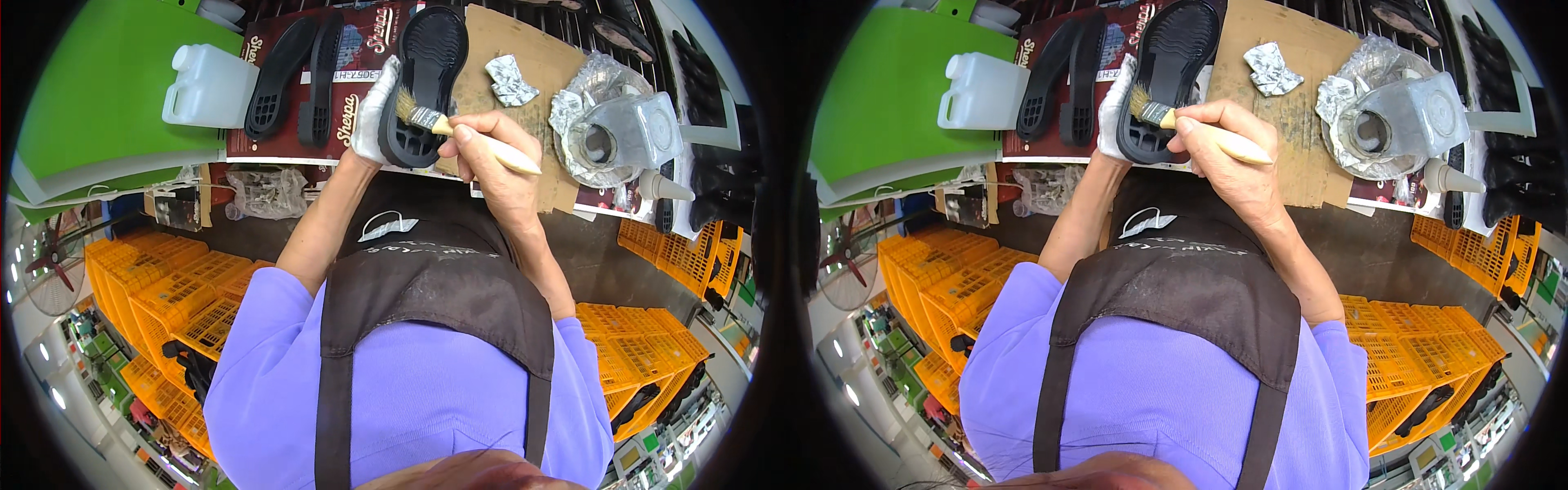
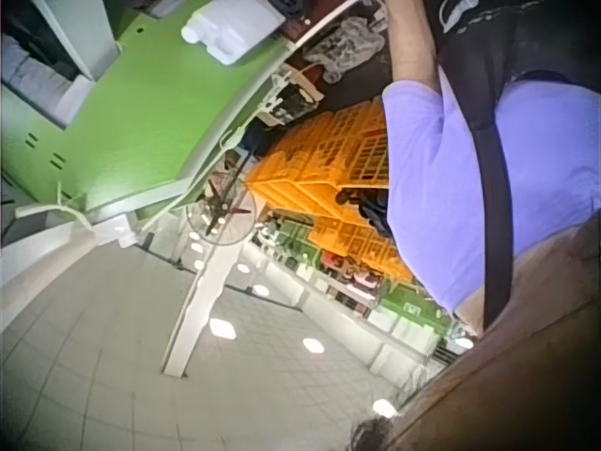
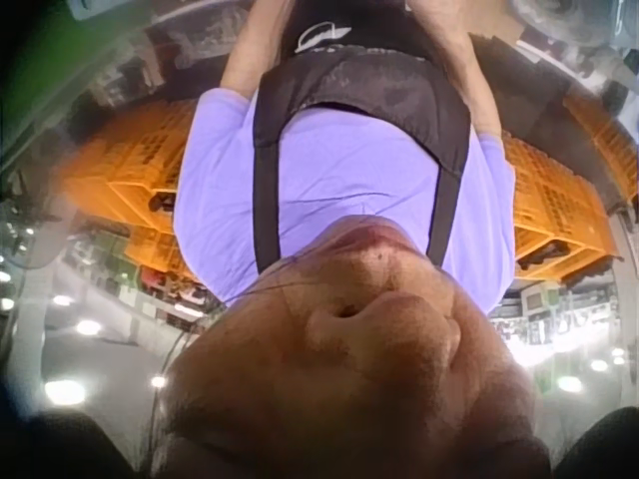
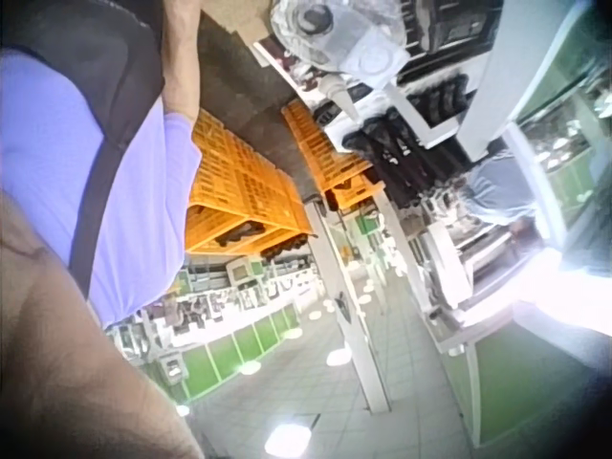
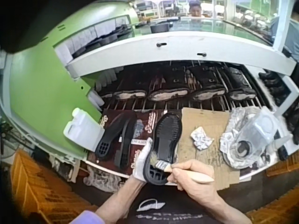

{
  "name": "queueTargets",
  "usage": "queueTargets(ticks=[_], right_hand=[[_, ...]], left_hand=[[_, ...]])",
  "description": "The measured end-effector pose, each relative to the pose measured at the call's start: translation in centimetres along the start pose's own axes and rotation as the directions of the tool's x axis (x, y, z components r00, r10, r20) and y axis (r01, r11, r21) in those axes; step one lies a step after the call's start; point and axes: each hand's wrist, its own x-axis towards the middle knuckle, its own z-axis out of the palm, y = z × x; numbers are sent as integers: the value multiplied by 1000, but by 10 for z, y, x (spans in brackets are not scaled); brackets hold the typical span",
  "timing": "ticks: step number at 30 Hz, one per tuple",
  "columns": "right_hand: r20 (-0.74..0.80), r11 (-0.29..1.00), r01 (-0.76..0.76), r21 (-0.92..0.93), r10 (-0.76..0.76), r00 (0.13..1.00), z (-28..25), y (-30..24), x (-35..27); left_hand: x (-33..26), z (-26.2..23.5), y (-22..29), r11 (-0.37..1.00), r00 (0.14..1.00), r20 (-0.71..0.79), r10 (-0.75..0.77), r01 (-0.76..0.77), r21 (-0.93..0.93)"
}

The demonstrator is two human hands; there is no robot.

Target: The person applies a dark adhesive to the bottom of black shoe soles using a brush. They repeatedly dip the brush into a container and coat the textured surface of each sole before placing it on a green workbench. The process is repeated for multiple soles.

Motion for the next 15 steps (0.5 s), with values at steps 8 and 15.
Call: queueTargets(ticks=[8,15], right_hand=[[60,998,-55,16,54,997,0,-8,-4],[143,998,-58,-12,59,988,-11,-23,-1]], left_hand=[[3,-2,1,996,988,-122,89,-88,14],[-9,10,5,999,990,-140,-17,24,46]])
